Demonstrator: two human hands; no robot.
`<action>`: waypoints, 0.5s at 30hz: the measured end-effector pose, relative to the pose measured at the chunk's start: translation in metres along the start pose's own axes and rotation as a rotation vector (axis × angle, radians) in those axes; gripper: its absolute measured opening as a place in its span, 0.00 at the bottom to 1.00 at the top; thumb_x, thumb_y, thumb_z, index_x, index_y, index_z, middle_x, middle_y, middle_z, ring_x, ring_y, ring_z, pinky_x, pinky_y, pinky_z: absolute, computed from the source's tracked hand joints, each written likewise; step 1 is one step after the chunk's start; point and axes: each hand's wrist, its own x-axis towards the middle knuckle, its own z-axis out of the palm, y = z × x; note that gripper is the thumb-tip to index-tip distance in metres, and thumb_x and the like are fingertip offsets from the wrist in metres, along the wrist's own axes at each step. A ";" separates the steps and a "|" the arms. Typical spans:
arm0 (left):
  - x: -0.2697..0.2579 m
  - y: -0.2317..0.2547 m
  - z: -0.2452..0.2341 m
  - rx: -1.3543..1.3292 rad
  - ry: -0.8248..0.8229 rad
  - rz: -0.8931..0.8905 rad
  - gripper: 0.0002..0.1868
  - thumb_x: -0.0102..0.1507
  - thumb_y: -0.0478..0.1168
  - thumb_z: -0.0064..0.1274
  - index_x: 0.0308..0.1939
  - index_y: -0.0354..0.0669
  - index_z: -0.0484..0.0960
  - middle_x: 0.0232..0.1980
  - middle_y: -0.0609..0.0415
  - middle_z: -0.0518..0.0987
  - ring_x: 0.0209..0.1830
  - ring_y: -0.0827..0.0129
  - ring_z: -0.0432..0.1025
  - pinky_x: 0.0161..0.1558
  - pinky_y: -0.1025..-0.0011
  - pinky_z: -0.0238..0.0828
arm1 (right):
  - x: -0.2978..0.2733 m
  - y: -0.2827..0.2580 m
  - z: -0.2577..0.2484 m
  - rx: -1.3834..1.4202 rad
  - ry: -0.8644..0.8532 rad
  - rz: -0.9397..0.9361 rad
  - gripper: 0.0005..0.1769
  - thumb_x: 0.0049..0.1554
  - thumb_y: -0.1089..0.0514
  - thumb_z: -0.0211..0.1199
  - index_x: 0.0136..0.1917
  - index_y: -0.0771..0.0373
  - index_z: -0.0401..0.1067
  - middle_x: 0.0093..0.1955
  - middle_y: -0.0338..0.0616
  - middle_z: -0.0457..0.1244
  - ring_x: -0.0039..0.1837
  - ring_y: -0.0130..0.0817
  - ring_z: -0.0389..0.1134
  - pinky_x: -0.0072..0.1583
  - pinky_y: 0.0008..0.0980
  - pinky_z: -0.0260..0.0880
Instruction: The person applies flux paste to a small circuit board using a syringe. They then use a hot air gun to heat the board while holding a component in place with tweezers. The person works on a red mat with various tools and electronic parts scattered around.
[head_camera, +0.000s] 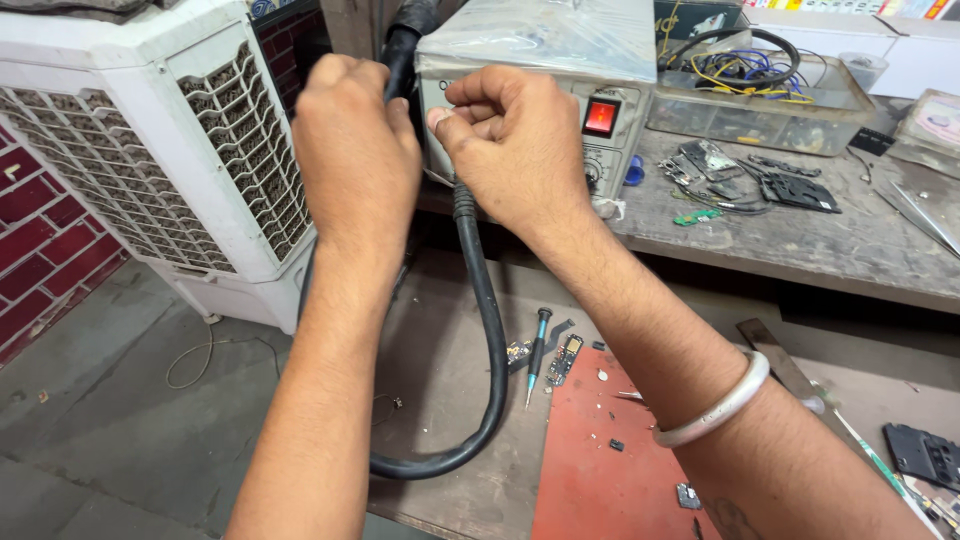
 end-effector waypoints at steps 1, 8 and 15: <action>-0.001 0.001 0.001 0.004 0.010 -0.002 0.08 0.59 0.30 0.63 0.41 0.29 0.84 0.48 0.39 0.81 0.44 0.46 0.78 0.45 0.57 0.76 | 0.000 -0.002 0.004 0.012 -0.011 0.022 0.13 0.54 0.59 0.70 0.50 0.68 0.79 0.38 0.41 0.74 0.38 0.21 0.76 0.42 0.21 0.76; -0.006 0.000 0.013 0.033 0.043 -0.017 0.08 0.62 0.30 0.59 0.44 0.29 0.82 0.52 0.39 0.79 0.45 0.49 0.79 0.44 0.60 0.78 | 0.002 -0.008 0.016 0.029 -0.052 0.056 0.11 0.55 0.59 0.67 0.50 0.66 0.79 0.36 0.38 0.73 0.35 0.18 0.73 0.39 0.19 0.74; -0.001 0.004 0.011 -0.053 -0.046 -0.149 0.08 0.65 0.33 0.57 0.44 0.29 0.79 0.49 0.42 0.77 0.42 0.52 0.79 0.40 0.60 0.77 | 0.003 -0.007 0.016 0.065 -0.054 0.141 0.10 0.58 0.58 0.65 0.49 0.66 0.80 0.33 0.37 0.71 0.32 0.17 0.70 0.36 0.19 0.71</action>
